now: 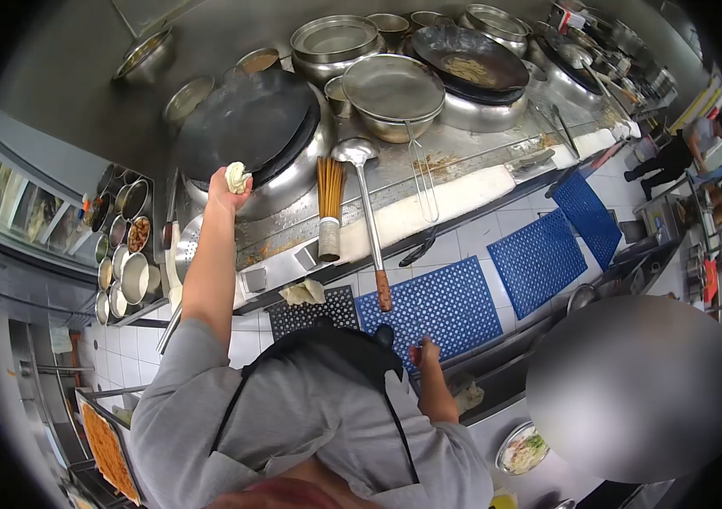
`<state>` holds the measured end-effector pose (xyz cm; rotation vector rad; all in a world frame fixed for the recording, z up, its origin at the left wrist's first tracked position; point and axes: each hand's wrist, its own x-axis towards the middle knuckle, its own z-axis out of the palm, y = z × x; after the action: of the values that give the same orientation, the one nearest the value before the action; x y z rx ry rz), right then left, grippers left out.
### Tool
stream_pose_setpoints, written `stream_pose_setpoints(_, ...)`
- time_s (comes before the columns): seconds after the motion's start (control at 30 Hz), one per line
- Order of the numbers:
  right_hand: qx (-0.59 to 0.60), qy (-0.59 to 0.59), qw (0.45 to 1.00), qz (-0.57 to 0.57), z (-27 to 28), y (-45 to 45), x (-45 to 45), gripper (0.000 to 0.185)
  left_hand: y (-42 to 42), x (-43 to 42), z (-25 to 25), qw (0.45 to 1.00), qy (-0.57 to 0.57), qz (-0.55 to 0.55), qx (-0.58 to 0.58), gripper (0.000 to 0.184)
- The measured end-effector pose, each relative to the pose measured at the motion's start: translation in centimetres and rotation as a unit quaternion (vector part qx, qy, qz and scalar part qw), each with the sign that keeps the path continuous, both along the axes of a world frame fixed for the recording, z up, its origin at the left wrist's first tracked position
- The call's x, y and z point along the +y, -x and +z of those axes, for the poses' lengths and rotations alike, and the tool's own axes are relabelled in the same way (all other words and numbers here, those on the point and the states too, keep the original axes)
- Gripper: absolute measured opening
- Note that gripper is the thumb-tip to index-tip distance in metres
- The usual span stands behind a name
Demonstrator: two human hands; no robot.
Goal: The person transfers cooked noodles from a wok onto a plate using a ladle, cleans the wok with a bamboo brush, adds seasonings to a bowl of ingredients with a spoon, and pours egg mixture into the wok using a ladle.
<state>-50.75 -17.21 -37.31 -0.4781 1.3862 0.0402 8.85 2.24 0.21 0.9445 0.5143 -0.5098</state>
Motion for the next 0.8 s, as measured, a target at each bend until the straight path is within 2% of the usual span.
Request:
stream_pose_setpoints(0.03, 0.016, -0.005, 1.000, 0.009, -2.3, 1.2, 0.4, 0.043, 0.6, 0.0, 0.3, 1.000, 0.004, -0.002, -0.004, 0.023)
stream_pose_setpoints(0.07, 0.029, -0.008, 0.999, 0.017, -2.0, 0.7, 0.4, 0.042, 0.7, 0.0, 0.6, 1.000, 0.011, -0.005, -0.010, 0.024)
stream_pose_setpoints(0.1, 0.035, 0.027, 0.999, 0.020, -1.7, 0.4, 0.4, 0.040, 0.8, -0.1, 0.8, 1.000, 0.017, -0.008, -0.017, 0.024)
stream_pose_setpoints(0.13, 0.043, 0.060, 0.997, 0.022, 1.3, 0.0, 0.9, 0.037, 0.7, 0.1, 0.7, 0.998, 0.044, -0.026, -0.028, 0.023)
stream_pose_setpoints(0.23, 0.065, 0.111, 0.991, 0.041, 1.1, 1.2, 1.2, 0.027, 0.0, 1.8, -0.3, 0.990, 0.106, -0.092, -0.017, 0.024)
stream_pose_setpoints(0.27, 0.063, 0.133, 0.988, 0.054, 1.9, 0.9, 0.8, 0.025, 1.5, 2.0, 1.4, 0.992, 0.100, -0.081, 0.001, 0.027)
stream_pose_setpoints(0.3, 0.062, 0.153, 0.984, 0.062, 2.5, 0.4, 0.7, 0.023, 1.1, 2.4, 1.0, 0.989, 0.127, -0.077, 0.000, 0.033)
stream_pose_setpoints(0.37, 0.079, 0.180, 0.978, 0.068, 3.1, -0.1, 0.7, 0.023, -1.8, 2.1, 0.5, 0.983, 0.113, -0.099, 0.109, 0.036)
stream_pose_setpoints(0.5, 0.107, 0.206, 0.967, 0.100, 5.3, -1.6, 0.7, 0.025, -4.5, 1.2, -3.3, 0.986, 0.108, -0.106, 0.064, 0.027)
stream_pose_setpoints(0.63, 0.087, 0.224, 0.955, 0.173, 7.0, -2.2, 0.8, 0.026, -2.7, 0.9, -1.8, 0.986, 0.113, -0.123, 0.025, 0.027)
stream_pose_setpoints(0.77, 0.103, 0.243, 0.943, 0.205, 6.4, -1.5, 0.5, 0.026, 0.1, 0.8, 0.8, 0.994, 0.057, -0.093, 0.015, 0.026)
stream_pose_setpoints(0.8, 0.104, 0.250, 0.941, 0.202, 6.1, -0.9, 0.2, 0.025, 0.1, 1.0, 0.7, 0.988, 0.096, -0.121, -0.016, 0.026)
